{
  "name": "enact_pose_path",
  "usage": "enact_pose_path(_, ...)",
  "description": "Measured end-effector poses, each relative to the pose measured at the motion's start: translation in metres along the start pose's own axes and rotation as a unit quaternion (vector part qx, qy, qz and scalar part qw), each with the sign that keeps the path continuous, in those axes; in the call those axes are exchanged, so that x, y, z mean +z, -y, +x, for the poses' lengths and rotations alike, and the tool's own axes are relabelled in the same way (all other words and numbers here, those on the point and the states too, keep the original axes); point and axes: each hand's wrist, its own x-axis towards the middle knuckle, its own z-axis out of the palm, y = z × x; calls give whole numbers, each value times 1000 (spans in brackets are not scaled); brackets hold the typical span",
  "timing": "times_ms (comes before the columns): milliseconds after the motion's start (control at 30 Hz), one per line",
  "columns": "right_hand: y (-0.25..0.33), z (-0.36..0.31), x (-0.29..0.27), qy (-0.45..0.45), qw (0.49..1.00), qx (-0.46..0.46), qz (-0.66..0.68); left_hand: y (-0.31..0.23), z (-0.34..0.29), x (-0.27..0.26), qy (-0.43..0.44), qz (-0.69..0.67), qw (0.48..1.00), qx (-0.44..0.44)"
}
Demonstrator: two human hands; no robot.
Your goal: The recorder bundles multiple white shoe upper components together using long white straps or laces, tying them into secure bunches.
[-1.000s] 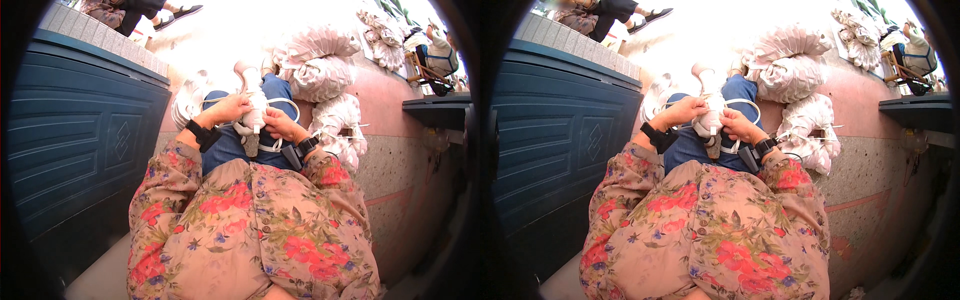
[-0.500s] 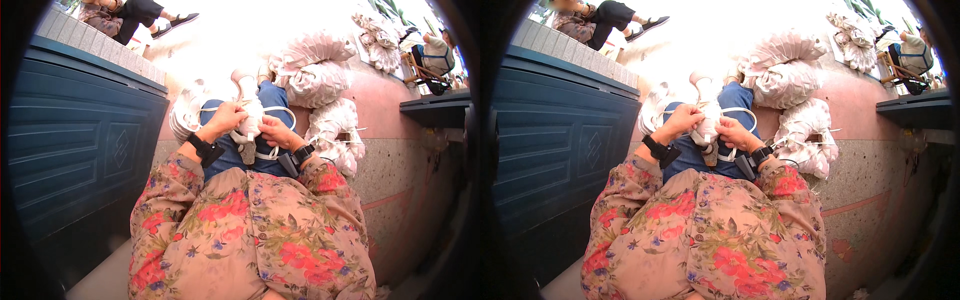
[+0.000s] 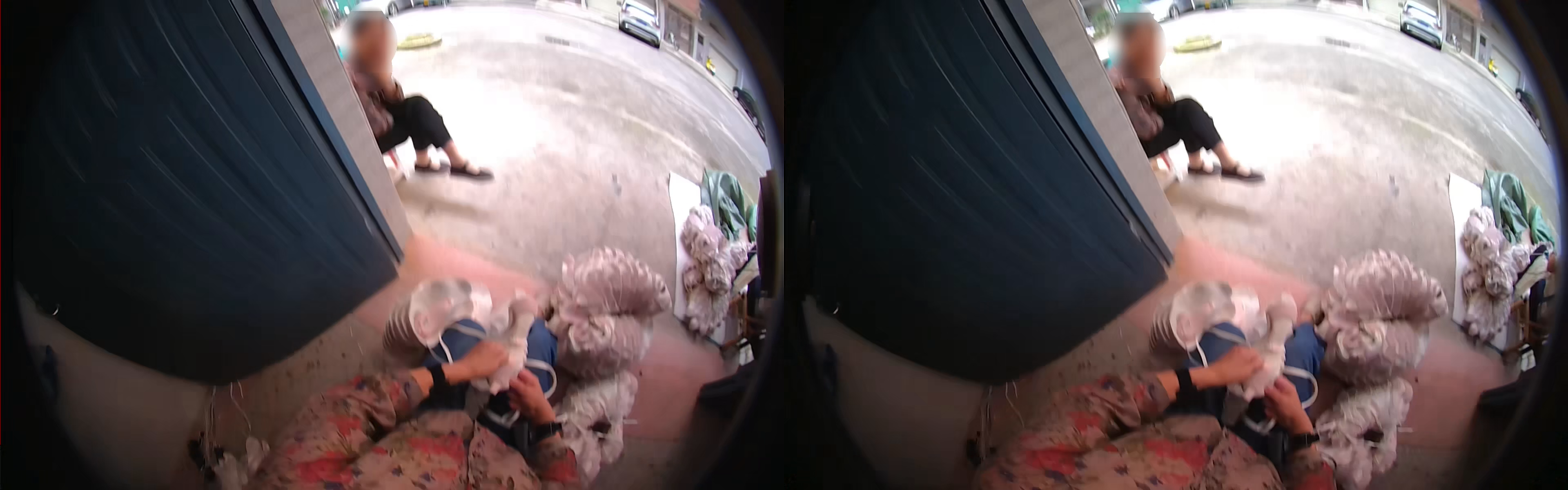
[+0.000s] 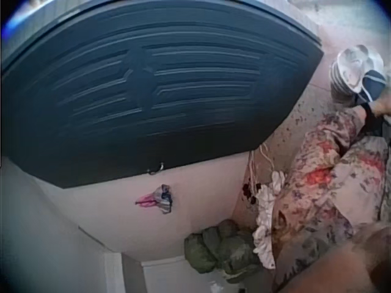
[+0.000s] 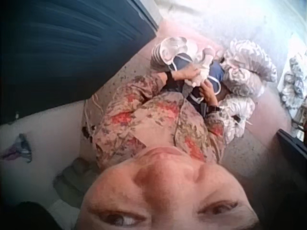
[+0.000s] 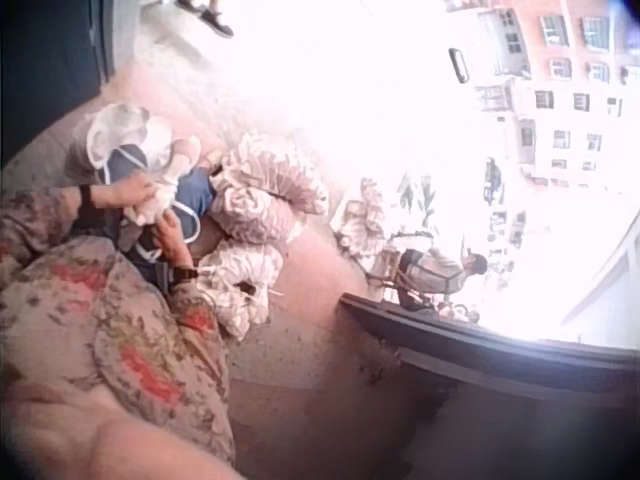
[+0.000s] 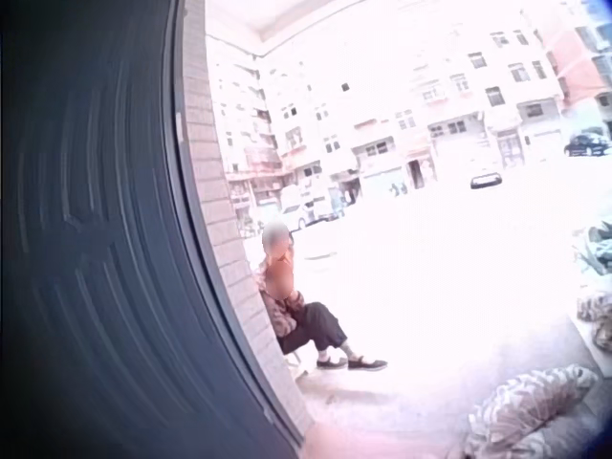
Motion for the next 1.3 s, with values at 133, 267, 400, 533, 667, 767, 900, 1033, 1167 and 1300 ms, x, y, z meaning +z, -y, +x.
enact_pose_path(133,7,12,-3,38,998,-22,43,-5,6,-7,-7,-36,988,-149)
enact_pose_path(267,0,27,-3,1,997,-26,-74,1,19,-23,-8,-210,964,-160)
enact_pose_path(400,-1,28,7,12,998,-29,-58,2,15,-39,52,-256,924,-279)
enact_pose_path(533,-2,18,4,24,999,-36,-21,-14,11,-38,28,-169,953,-249)
enact_pose_path(667,-4,17,5,-1,998,-35,-43,-25,5,-37,24,-173,947,-270)
enact_pose_path(767,-10,23,-4,-13,994,-26,-107,-21,11,-33,11,-200,943,-267)
enact_pose_path(900,-37,49,-15,1,982,-165,-88,-21,15,-29,16,-273,918,-287)
enact_pose_path(1033,-5,27,0,-10,992,-67,-106,-15,12,-28,-19,-185,943,-277)
enact_pose_path(1167,3,22,5,-10,990,-74,-122,-21,10,-36,-9,-114,950,-289)
enact_pose_path(1300,-4,19,12,-15,987,-125,-100,-21,3,-35,3,-125,966,-227)
